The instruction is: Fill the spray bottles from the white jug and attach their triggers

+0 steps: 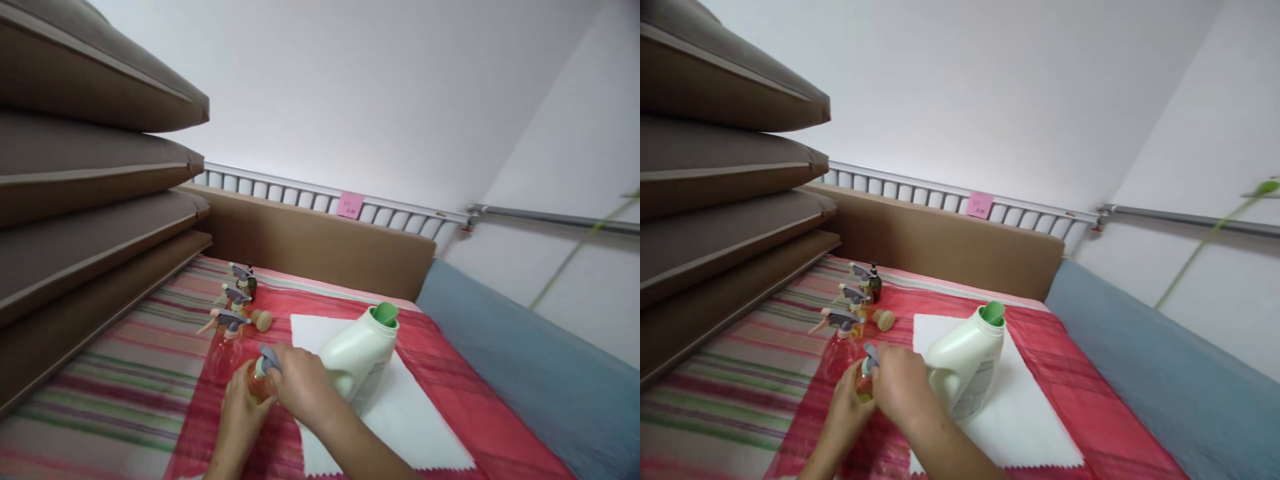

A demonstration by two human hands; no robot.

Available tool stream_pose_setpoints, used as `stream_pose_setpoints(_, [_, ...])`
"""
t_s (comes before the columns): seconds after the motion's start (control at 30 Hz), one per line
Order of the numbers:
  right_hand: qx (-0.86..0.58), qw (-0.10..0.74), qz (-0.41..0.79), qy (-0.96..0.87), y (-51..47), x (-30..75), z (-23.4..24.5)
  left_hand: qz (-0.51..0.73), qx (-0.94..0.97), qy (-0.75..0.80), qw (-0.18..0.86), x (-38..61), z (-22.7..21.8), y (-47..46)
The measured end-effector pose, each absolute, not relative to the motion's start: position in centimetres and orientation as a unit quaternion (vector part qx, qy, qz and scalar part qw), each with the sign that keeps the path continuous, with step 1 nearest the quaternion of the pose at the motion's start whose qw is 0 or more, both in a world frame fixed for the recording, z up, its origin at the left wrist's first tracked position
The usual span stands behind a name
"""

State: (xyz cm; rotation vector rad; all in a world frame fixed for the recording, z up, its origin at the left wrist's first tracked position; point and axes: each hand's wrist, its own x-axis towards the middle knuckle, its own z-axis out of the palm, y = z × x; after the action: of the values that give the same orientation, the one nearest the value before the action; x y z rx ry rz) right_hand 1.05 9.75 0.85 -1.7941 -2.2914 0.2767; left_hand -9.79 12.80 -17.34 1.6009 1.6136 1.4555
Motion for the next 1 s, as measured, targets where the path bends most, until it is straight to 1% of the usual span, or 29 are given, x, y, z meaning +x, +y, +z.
stream_pose_setpoints(0.1, [-0.610,0.150,0.099,-0.772,8.6,2.7,3.3,0.541,0.569,0.569,0.244,-10.0,-17.4,12.8])
stream_pose_setpoints(0.13, [-0.602,0.181,0.109,-0.770,8.1,3.3,4.3,0.547,0.558,0.567,0.259,-10.3,-17.1,12.7])
stream_pose_setpoints(0.2, [-0.568,0.269,0.126,-0.767,7.2,4.5,5.8,0.560,0.532,0.568,0.284,-10.9,-16.1,12.4])
stream_pose_setpoints(0.27, [-0.533,0.352,0.119,-0.761,6.9,5.4,6.6,0.572,0.508,0.572,0.295,-11.9,-14.7,12.0])
stream_pose_setpoints(0.33, [-0.515,0.390,0.089,-0.758,7.2,5.7,6.1,0.580,0.489,0.579,0.299,-13.0,-13.3,11.6])
stream_pose_setpoints(0.37, [-0.513,0.386,0.074,-0.763,7.5,5.6,5.4,0.581,0.482,0.582,0.301,-13.5,-12.7,11.4])
stream_pose_setpoints(0.4, [-0.517,0.363,0.059,-0.773,7.9,5.3,4.5,0.581,0.476,0.587,0.303,-13.9,-12.1,11.2])
stream_pose_setpoints(0.47, [-0.536,0.268,0.022,-0.800,9.0,4.2,2.0,0.579,0.465,0.602,0.293,-14.7,-11.5,10.8])
stream_pose_setpoints(0.53, [-0.560,0.145,-0.018,-0.815,10.1,2.7,-0.8,0.579,0.459,0.617,0.271,-15.2,-11.2,10.6])
stream_pose_setpoints(0.6, [-0.565,0.087,-0.023,-0.820,11.0,1.1,-3.5,0.581,0.457,0.626,0.248,-15.5,-11.2,10.5])
stream_pose_setpoints(0.63, [-0.562,0.074,-0.019,-0.823,11.4,0.4,-4.7,0.582,0.455,0.630,0.240,-15.7,-11.1,10.5])
stream_pose_setpoints(0.73, [-0.558,0.057,0.000,-0.828,11.7,-1.2,-7.5,0.586,0.438,0.646,0.218,-15.9,-10.8,10.4])
stream_pose_setpoints(0.87, [-0.553,0.048,0.051,-0.830,9.8,-0.5,-9.0,0.591,0.425,0.659,0.190,-15.7,-10.3,10.4])
stream_pose_setpoints(0.93, [-0.538,0.095,0.119,-0.829,8.2,1.3,-9.1,0.601,0.412,0.658,0.189,-15.3,-10.1,10.5])
stream_pose_setpoints(1.0, [-0.525,0.193,0.204,-0.804,6.5,3.9,-9.3,0.612,0.400,0.652,0.198,-14.7,-10.0,10.6])
